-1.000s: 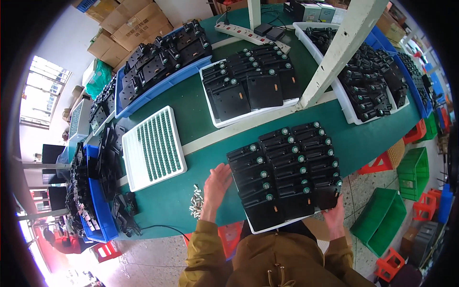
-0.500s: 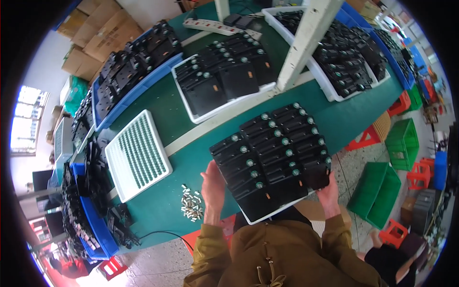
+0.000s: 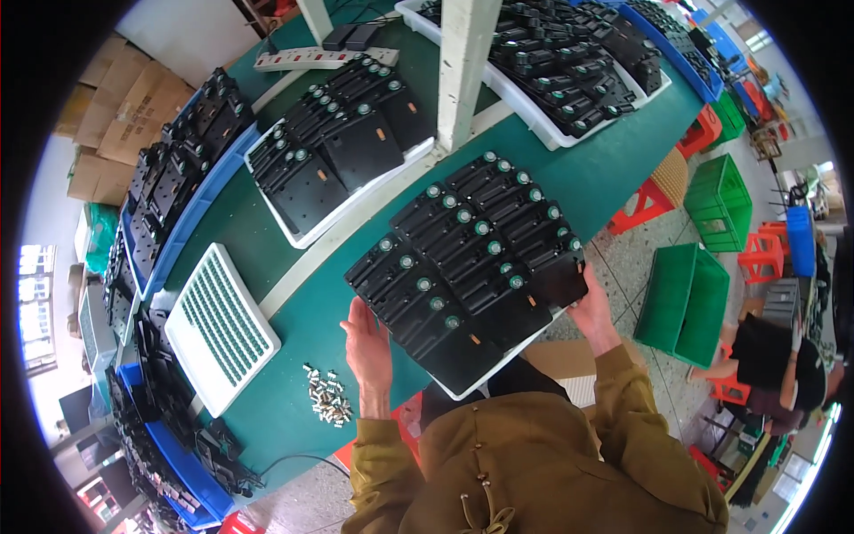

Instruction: The person moves a tray of black panels, retrieves a white tray from a box, and places it on the table. They pick up a black panel, insert a green component from the white tray, and then add a small metal part from a pile on the table.

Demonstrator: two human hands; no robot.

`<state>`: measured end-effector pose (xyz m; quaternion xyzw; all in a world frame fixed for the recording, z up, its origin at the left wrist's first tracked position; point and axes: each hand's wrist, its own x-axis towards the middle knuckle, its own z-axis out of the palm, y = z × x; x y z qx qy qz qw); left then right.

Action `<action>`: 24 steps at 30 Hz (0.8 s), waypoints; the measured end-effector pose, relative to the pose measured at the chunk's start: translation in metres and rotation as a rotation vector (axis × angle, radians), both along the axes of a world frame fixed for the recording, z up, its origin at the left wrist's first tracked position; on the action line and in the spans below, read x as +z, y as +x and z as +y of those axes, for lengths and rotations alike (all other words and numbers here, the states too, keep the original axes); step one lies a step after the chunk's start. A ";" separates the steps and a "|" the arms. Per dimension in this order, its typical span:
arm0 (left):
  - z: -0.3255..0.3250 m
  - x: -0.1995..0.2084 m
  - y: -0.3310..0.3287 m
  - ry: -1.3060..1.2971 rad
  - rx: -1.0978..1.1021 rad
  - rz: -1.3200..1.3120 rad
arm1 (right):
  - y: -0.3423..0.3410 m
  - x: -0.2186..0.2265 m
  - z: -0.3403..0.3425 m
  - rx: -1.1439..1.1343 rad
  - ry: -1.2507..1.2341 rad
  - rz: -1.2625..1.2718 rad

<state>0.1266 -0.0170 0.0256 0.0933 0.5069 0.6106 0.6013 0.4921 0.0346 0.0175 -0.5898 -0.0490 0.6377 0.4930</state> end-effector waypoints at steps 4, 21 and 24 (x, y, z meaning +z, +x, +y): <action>0.012 0.006 0.012 -0.031 0.026 -0.003 | 0.008 0.003 0.015 -0.001 -0.015 -0.046; 0.031 -0.087 -0.025 0.617 -0.158 -1.229 | 0.030 -0.017 0.042 0.050 0.120 -0.067; 0.046 -0.025 0.022 0.026 -0.022 0.109 | 0.045 -0.015 0.030 0.018 0.187 -0.023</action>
